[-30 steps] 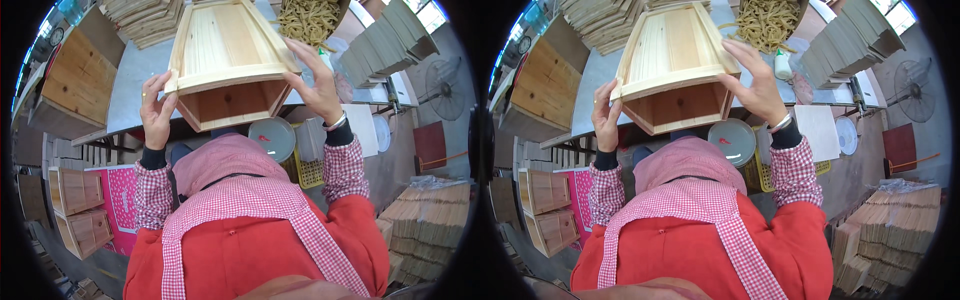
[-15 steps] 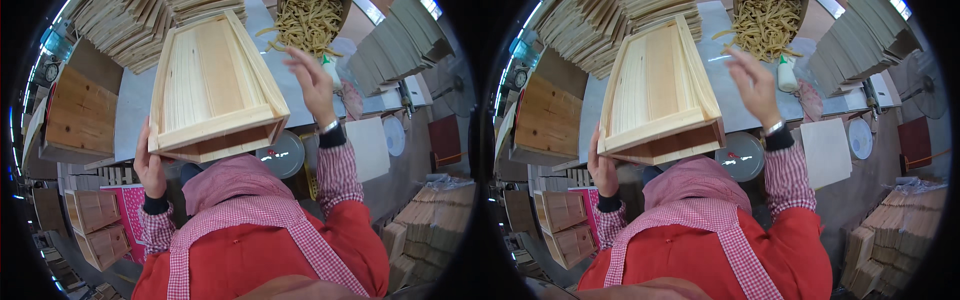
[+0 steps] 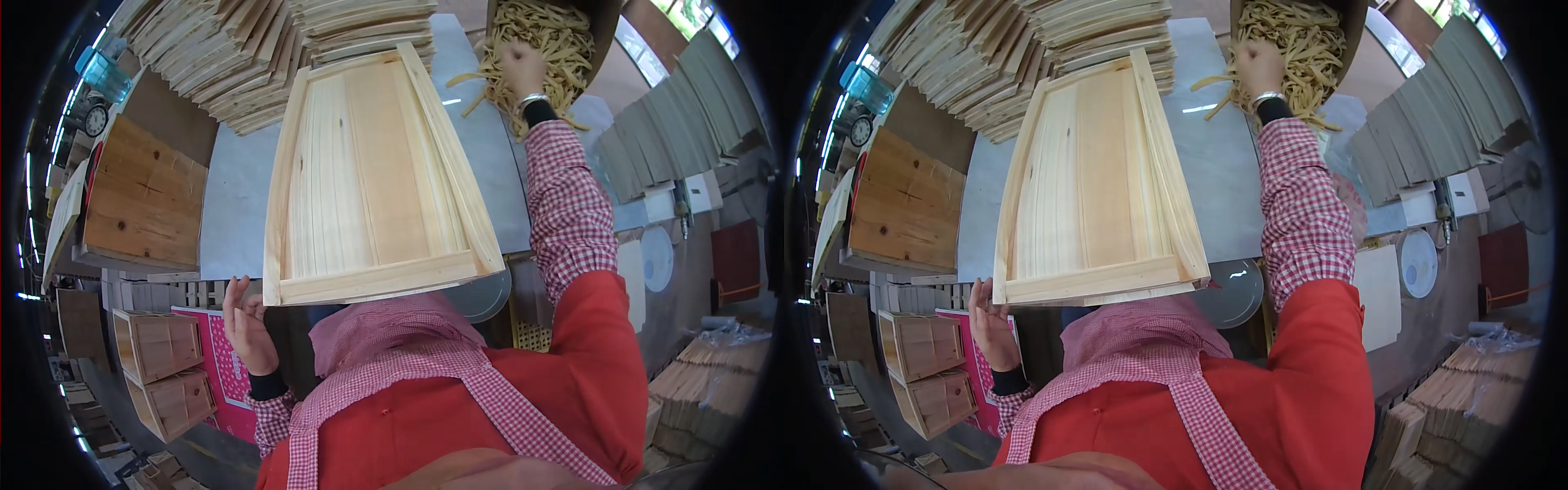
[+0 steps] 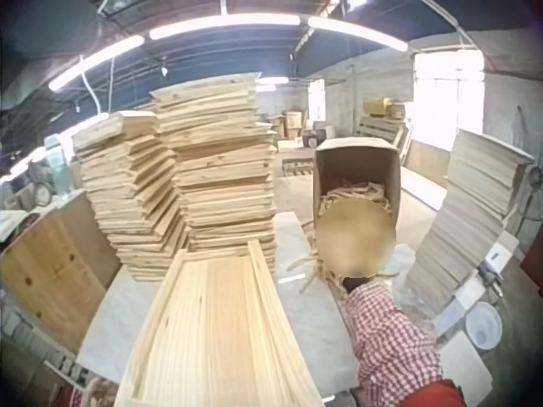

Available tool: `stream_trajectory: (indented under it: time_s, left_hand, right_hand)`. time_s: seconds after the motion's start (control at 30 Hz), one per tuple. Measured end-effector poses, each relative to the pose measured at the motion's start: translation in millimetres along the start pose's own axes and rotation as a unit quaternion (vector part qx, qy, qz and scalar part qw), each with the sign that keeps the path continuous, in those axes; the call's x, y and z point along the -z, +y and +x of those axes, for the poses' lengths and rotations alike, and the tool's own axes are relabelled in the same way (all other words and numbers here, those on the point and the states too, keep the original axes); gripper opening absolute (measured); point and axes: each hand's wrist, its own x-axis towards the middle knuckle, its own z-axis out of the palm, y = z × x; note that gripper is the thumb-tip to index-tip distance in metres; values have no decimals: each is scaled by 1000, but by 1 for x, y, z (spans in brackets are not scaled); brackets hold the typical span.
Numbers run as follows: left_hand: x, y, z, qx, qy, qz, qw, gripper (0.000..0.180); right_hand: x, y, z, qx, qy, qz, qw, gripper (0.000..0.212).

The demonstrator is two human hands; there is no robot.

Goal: Applying glue to wooden panels and joining them to assemble small wooden boxes.

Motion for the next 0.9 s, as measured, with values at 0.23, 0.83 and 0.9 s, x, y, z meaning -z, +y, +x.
stream_trajectory:
  time_s: [0.23,0.83,0.9]
  left_hand:
    - [4,-8,23,82,15,-48,995,43]
    - [-89,144,12,-426,-238,178,854,52]
    - [-71,131,4,-290,-415,105,856,36]
  right_hand:
    - [50,0,29,71,-313,-179,930,23]
    - [195,-319,-203,474,-399,120,775,4]
    - [195,-317,-215,432,-422,143,784,4]
